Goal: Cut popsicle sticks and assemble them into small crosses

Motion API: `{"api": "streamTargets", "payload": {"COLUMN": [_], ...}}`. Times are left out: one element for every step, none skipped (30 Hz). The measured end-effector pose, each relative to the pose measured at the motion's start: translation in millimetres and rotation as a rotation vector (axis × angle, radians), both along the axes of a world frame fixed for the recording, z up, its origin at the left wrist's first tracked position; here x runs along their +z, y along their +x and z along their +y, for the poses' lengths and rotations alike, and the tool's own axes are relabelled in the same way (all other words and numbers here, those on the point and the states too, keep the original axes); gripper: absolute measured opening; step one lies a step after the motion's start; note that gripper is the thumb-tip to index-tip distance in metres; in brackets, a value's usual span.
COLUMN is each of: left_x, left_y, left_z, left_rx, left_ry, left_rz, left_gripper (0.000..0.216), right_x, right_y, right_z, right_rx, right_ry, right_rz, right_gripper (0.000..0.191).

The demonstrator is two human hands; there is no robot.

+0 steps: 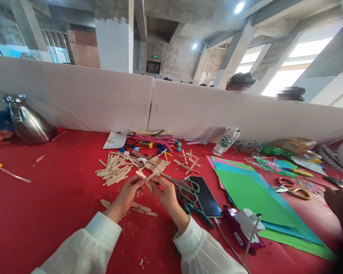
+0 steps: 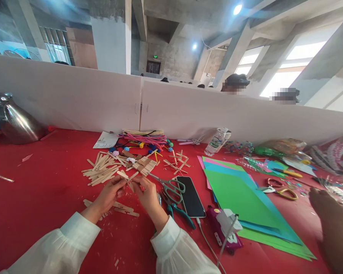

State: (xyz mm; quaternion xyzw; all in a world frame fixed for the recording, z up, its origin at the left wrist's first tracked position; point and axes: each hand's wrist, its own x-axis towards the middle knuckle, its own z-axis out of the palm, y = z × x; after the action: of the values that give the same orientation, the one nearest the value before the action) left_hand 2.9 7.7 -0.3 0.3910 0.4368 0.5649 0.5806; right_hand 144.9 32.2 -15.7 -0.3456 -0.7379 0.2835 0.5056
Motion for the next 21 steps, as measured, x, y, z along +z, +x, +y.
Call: {"api": "streamTargets", "payload": {"left_x": [-1.0, -1.9, -2.7, -3.1, -3.2, -2.7, -1.9, -0.9, 0.3, 1.3, 2.1, 2.6, 2.7, 2.6, 2.4, 2.2, 1.9, 1.8, 1.6, 1.5, 1.3], "left_y": [-1.0, -2.3, -3.5, -4.4, -5.1, -5.2, -5.0, -4.5, -3.8, -3.0, -2.4, -1.9, -1.8, -1.9, -2.2, -2.7, -3.3, -3.8, -4.2, -4.6, -4.8], "left_z": [0.4, 0.9, 1.4, 1.7, 1.9, 1.9, 1.6, 1.3, 0.9, 0.5, 0.3, 0.3, 0.4, 0.6, 0.9, 1.2, 1.4, 1.6, 1.7, 1.8, 2.0], "left_rx": [0.000, 0.001, 0.001, -0.001, -0.004, -0.007, -0.006, -0.004, -0.001, 0.003, 0.004, 0.000, -0.003, -0.005, -0.006, -0.007, -0.006, -0.006, -0.008, -0.010, -0.011], "left_ry": [0.018, 0.033, 0.044, 0.051, 0.055, 0.055, 0.056, 0.058, 0.061, 0.059, 0.052, 0.038, 0.018, -0.006, -0.030, -0.052, -0.068, -0.079, -0.085, -0.086, -0.084], "left_rz": [0.028, 0.054, 0.078, 0.096, 0.110, 0.120, 0.128, 0.133, 0.134, 0.129, 0.116, 0.094, 0.063, 0.028, -0.005, -0.032, -0.051, -0.062, -0.067, -0.069, -0.072], "left_gripper": [0.031, 0.031, 0.031, 0.032, 0.032, 0.032, 0.031, 0.031, 0.030, 0.030, 0.029, 0.028, 0.028, 0.027, 0.026, 0.026, 0.026, 0.026, 0.026, 0.027, 0.027], "right_x": [-1.2, -2.3, -3.2, -3.7, -3.8, -3.7, -3.2, -2.4, -1.6, -0.7, 0.1, 0.8, 1.2, 1.2, 1.0, 0.5, -0.1, -0.7, -1.1, -1.4, -1.3], "right_y": [0.0, 0.0, -0.1, -0.3, -0.6, -1.1, -1.6, -2.0, -2.2, -2.2, -2.1, -1.7, -1.4, -1.1, -1.0, -1.1, -1.5, -2.0, -2.6, -3.0, -3.1], "right_z": [0.2, 0.4, 0.5, 0.5, 0.4, 0.3, 0.2, 0.0, -0.1, -0.3, -0.4, -0.5, -0.5, -0.4, -0.1, 0.4, 1.1, 1.8, 2.7, 3.5, 4.4], "right_rx": [0.004, 0.006, 0.005, 0.002, 0.000, -0.002, -0.002, -0.001, 0.001, 0.007, 0.016, 0.029, 0.047, 0.067, 0.090, 0.114, 0.139, 0.165, 0.192, 0.220, 0.246], "right_ry": [-0.021, -0.039, -0.056, -0.072, -0.091, -0.113, -0.135, -0.158, -0.180, -0.203, -0.223, -0.243, -0.263, -0.287, -0.318, -0.361, -0.415, -0.477, -0.540, -0.600, -0.650], "right_rz": [0.001, 0.003, 0.008, 0.018, 0.029, 0.039, 0.049, 0.056, 0.063, 0.071, 0.083, 0.098, 0.117, 0.140, 0.167, 0.200, 0.238, 0.274, 0.308, 0.336, 0.359], "right_gripper": [0.016, 0.015, 0.015, 0.015, 0.015, 0.014, 0.014, 0.013, 0.012, 0.012, 0.012, 0.013, 0.014, 0.015, 0.017, 0.022, 0.028, 0.034, 0.040, 0.044, 0.046]}}
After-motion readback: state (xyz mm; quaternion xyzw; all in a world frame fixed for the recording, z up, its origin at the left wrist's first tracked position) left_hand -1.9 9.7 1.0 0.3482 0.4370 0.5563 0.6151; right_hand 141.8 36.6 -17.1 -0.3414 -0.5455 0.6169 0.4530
